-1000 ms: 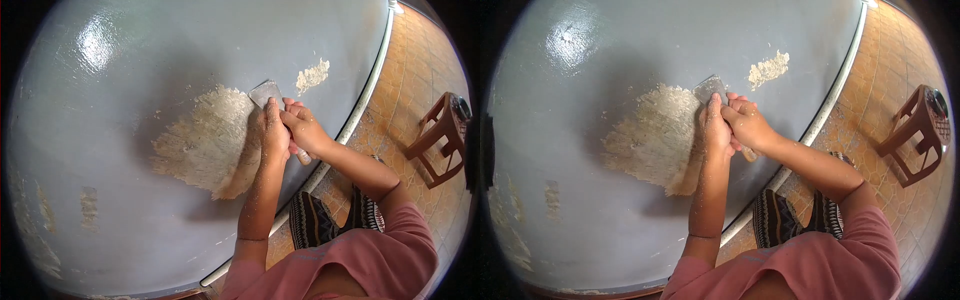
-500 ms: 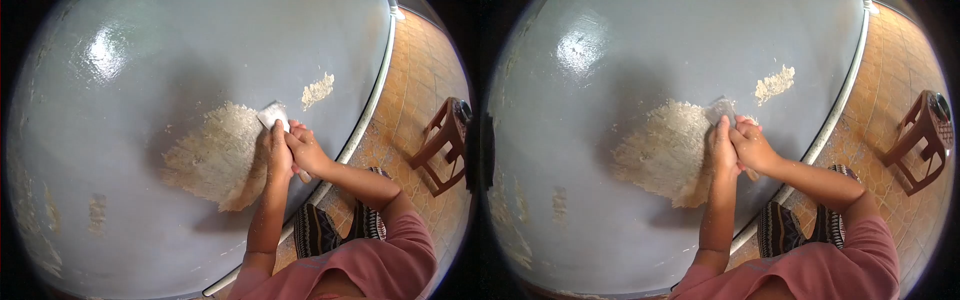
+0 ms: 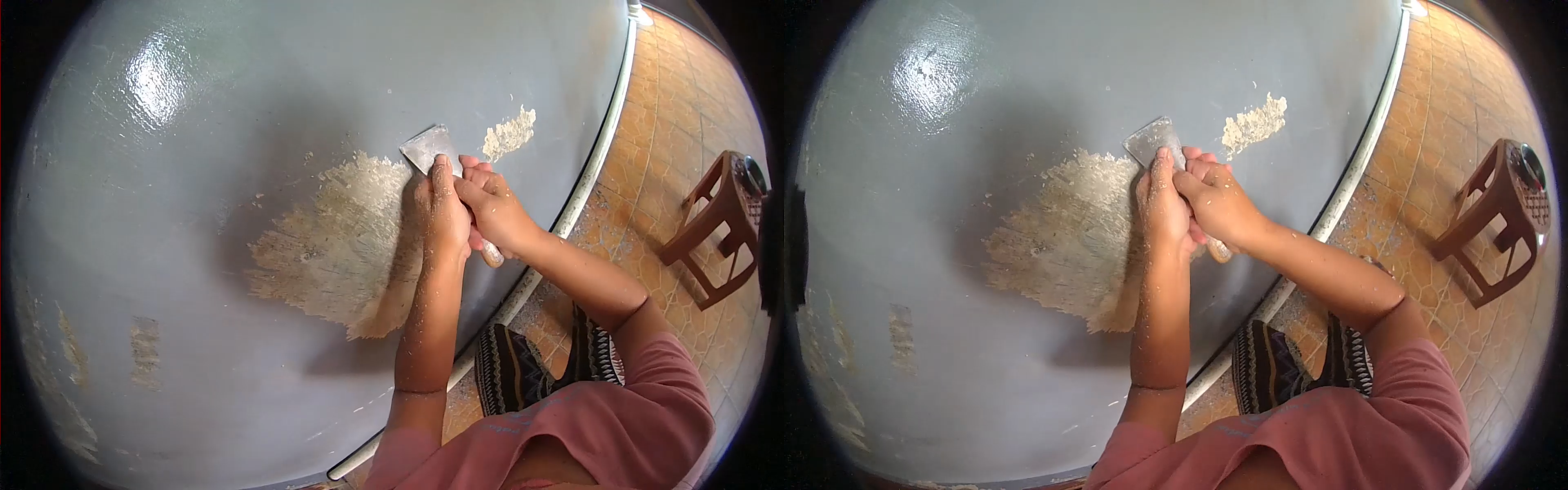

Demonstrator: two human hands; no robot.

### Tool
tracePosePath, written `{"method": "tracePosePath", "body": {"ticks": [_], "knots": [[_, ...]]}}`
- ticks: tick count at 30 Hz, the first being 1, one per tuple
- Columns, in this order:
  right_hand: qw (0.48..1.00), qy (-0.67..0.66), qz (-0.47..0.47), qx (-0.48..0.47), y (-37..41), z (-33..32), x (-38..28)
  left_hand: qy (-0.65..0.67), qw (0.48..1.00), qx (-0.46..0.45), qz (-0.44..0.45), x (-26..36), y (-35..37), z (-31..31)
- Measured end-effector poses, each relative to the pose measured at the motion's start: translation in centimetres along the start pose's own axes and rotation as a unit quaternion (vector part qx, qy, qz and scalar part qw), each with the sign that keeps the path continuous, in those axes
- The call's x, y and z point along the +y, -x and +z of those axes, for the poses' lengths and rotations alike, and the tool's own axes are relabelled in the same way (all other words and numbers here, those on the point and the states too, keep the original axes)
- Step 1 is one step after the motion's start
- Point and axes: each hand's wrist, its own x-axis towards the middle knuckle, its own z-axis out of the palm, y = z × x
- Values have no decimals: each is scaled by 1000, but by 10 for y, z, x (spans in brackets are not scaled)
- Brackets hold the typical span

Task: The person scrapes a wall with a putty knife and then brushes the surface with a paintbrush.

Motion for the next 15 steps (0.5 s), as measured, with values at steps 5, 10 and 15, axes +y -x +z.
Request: {"method": "tracePosePath", "body": {"ticks": [5,10,15], "knots": [[998,47,-41,16,5,-2,46,37,998,53,5,-48,10,-25],[999,-26,-14,-31,-9,-3,-6,7,1000,-7,7,8,-3,4],[998,-29,23,50,15,0,23,-52,996,61,30,-41,10,-12]]}}
